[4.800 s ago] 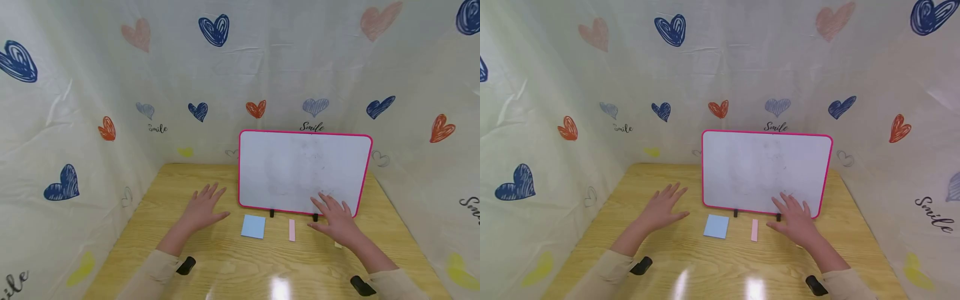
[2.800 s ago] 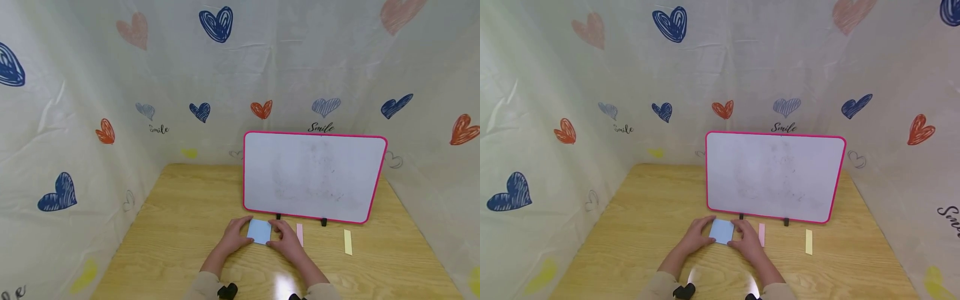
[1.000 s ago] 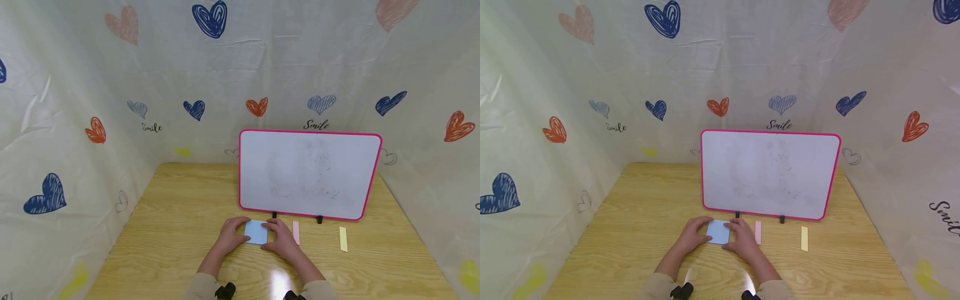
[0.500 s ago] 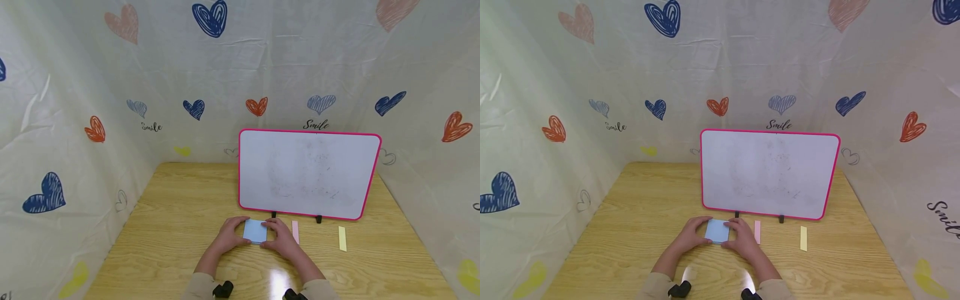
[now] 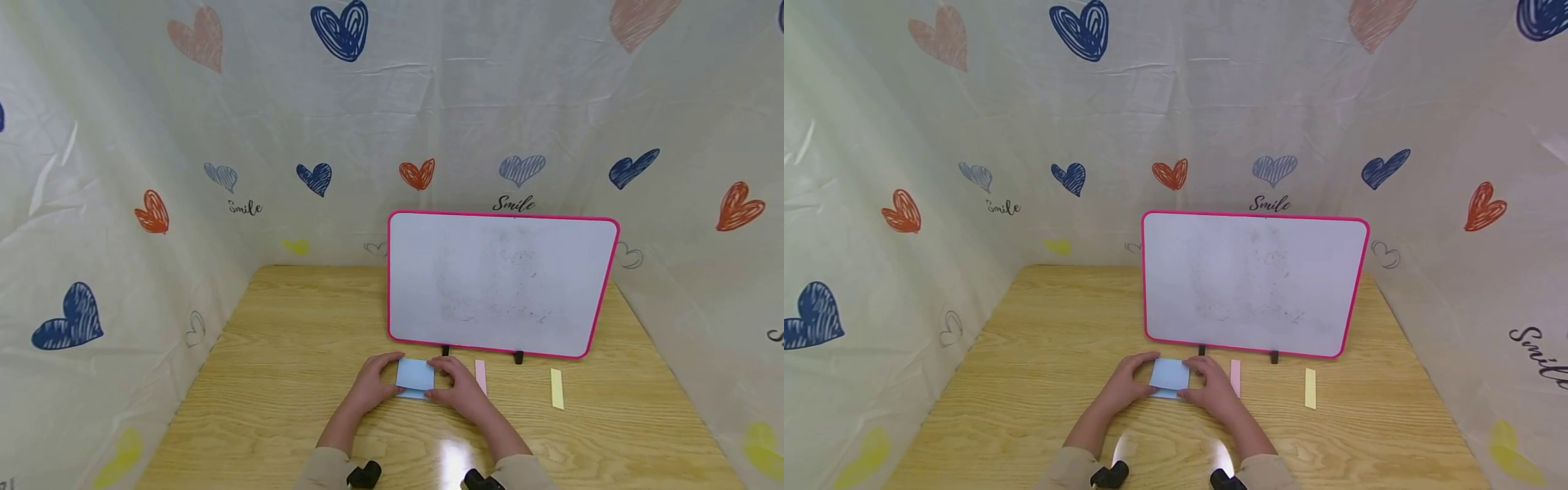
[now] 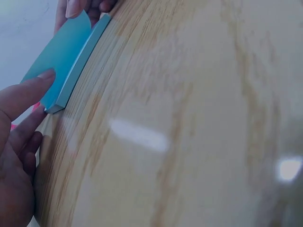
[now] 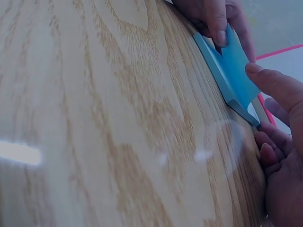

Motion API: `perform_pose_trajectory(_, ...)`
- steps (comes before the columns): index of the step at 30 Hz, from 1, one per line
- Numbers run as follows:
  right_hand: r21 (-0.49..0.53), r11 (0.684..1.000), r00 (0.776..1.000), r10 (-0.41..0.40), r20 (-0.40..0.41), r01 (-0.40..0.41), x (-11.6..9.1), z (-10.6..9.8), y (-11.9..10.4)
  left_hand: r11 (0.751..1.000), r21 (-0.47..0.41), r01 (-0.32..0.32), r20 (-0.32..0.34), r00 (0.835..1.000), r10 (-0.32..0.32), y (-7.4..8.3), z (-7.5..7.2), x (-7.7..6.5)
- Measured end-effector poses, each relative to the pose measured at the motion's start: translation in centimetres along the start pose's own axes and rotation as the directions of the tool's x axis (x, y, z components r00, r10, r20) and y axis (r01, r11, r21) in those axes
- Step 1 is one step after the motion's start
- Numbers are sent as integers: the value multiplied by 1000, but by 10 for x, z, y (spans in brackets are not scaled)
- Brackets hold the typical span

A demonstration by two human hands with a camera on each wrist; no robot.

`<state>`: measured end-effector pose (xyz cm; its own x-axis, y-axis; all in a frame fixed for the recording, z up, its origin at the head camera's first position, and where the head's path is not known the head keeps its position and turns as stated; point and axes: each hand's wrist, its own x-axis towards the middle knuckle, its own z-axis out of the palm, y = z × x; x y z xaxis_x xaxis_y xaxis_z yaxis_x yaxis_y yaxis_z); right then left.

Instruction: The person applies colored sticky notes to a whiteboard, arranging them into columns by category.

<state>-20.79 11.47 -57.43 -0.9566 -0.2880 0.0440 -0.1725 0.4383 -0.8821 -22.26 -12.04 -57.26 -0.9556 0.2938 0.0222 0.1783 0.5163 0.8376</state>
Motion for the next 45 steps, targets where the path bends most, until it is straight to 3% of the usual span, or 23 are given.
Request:
perform_pose_trajectory(11, 74, 997, 1000, -3, 26, 2, 0, -2, 1, 1000, -4, -21, -72, 997, 21, -3, 5, 1)
perform_pose_trajectory(18, 72, 997, 999, -2, 32, -1, -1, -1, 1, 1000, 11, -14, -77, 997, 15, -3, 6, 1)
perform_pose_trajectory(24, 23, 1000, 1000, 13, -19, -13, 0, 3, 5, 999, 33, -35, -79, 996, 37, -3, 6, 2)
perform_pose_trajectory(31, 69, 997, 993, 50, -104, -42, -1, 7, 4, 990, 125, -73, -68, 994, 82, -3, 6, 2)
perform_pose_trajectory(37, 44, 997, 984, 71, -161, -65, 0, 9, 4, 986, 150, -66, -54, 996, 75, 0, 6, -1)
perform_pose_trajectory(45, 99, 992, 979, 96, -178, -80, 2, 8, 3, 987, 152, -56, -52, 997, 65, 1, 7, -1)
